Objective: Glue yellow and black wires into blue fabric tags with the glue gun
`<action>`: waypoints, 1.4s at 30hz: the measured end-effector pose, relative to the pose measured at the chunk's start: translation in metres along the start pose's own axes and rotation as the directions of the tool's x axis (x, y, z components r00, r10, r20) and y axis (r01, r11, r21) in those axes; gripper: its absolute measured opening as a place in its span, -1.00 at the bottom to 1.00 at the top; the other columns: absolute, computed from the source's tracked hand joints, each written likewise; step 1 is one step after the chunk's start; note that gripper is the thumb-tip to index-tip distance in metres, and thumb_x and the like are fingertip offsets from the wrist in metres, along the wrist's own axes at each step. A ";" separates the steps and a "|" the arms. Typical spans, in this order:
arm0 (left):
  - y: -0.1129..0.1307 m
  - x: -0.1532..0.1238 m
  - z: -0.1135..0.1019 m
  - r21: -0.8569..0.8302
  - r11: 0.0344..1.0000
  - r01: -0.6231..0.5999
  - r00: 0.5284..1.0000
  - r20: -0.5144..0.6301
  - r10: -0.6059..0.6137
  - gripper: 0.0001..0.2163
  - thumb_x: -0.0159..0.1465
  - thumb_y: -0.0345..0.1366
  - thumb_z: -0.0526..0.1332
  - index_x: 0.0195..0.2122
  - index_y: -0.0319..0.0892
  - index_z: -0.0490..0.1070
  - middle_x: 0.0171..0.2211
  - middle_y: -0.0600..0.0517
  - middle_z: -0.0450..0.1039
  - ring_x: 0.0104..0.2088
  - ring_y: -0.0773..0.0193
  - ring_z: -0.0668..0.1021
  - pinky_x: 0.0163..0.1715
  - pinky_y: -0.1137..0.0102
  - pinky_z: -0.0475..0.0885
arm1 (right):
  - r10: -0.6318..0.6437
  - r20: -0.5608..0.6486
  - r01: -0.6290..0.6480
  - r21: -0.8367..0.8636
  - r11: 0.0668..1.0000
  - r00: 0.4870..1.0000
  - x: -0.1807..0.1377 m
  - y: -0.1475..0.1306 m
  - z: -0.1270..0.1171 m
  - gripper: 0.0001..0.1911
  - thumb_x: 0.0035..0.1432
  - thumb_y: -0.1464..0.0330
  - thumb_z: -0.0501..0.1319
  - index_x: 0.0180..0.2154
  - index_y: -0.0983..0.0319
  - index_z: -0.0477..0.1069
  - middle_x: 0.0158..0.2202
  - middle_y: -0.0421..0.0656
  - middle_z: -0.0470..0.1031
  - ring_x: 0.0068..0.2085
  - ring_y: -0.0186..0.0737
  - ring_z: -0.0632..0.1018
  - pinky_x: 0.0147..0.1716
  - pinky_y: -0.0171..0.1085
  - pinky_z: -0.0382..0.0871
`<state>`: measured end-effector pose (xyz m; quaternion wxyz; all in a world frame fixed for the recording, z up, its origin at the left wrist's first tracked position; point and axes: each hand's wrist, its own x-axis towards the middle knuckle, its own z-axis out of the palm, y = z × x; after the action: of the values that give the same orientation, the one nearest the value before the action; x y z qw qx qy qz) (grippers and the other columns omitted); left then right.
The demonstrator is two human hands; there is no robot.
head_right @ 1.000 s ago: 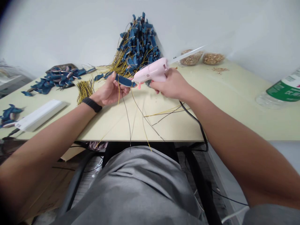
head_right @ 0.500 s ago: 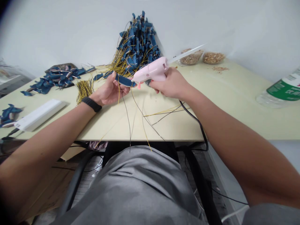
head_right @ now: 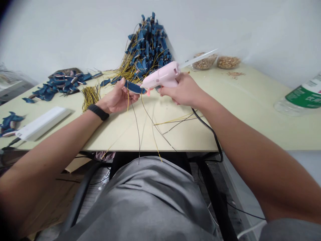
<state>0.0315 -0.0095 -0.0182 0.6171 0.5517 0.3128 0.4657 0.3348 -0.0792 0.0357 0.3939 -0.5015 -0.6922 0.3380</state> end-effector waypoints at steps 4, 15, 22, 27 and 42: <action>0.003 -0.003 0.003 -0.022 0.998 0.056 0.998 -0.004 -0.056 -0.46 0.77 0.28 0.45 -0.11 -0.12 0.74 -0.29 0.01 0.74 -0.27 0.28 0.55 -0.10 0.39 0.60 | 0.020 -0.027 -0.022 -0.055 0.998 0.999 0.001 0.002 -0.002 -0.73 0.35 0.22 0.72 -0.09 0.14 0.73 -0.49 -0.18 0.49 -0.43 -0.14 0.48 -0.47 -0.16 0.42; 0.004 -0.005 0.004 -0.039 0.996 0.081 0.996 -0.017 -0.082 -0.55 0.71 0.22 0.54 -0.07 -0.09 0.83 -0.24 0.01 0.77 -0.18 0.19 0.53 0.09 0.26 0.61 | 0.014 0.058 -0.014 0.001 1.000 0.998 -0.004 -0.006 -0.003 -0.68 0.34 0.20 0.72 -0.15 0.08 0.63 -0.28 -0.12 0.69 -0.42 -0.26 0.35 -0.49 -0.15 0.24; 0.002 -0.004 0.007 -0.072 0.995 0.065 0.998 -0.021 -0.067 -0.63 0.70 0.02 0.61 -0.17 -0.13 0.77 -0.35 0.04 0.62 -0.25 0.22 0.46 0.07 0.27 0.58 | 0.040 0.083 -0.045 0.063 0.997 0.996 -0.003 -0.010 -0.002 -0.69 0.28 0.25 0.72 -0.18 0.11 0.63 -0.17 -0.07 0.78 -0.52 -0.33 0.32 -0.60 -0.16 0.07; 0.002 -0.004 0.008 -0.033 0.998 0.059 0.998 -0.015 -0.060 -0.69 0.75 -0.10 0.54 -0.16 -0.11 0.74 -0.31 0.06 0.61 -0.26 0.25 0.44 0.09 0.28 0.56 | 0.050 0.085 -0.058 0.092 0.994 0.995 -0.001 -0.006 0.002 -0.63 0.24 0.27 0.75 -0.20 0.07 0.58 -0.33 -0.16 0.68 -0.51 -0.28 0.33 -0.62 -0.21 0.11; 0.001 -0.008 0.018 -0.076 0.994 0.084 0.995 -0.041 -0.087 -0.63 0.84 -0.26 0.40 -0.24 -0.10 0.65 -0.40 0.09 0.55 -0.27 0.25 0.46 0.04 0.30 0.52 | 0.069 0.115 -0.083 0.117 0.990 0.991 -0.003 -0.011 0.003 -0.72 0.20 0.37 0.71 -0.18 0.07 0.66 -0.26 -0.11 0.74 -0.55 -0.31 0.30 -0.66 -0.23 0.04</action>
<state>0.0444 -0.0234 -0.0149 0.6495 0.5042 0.3321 0.4622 0.3281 -0.0856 0.0437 0.3717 -0.4833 -0.6714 0.4214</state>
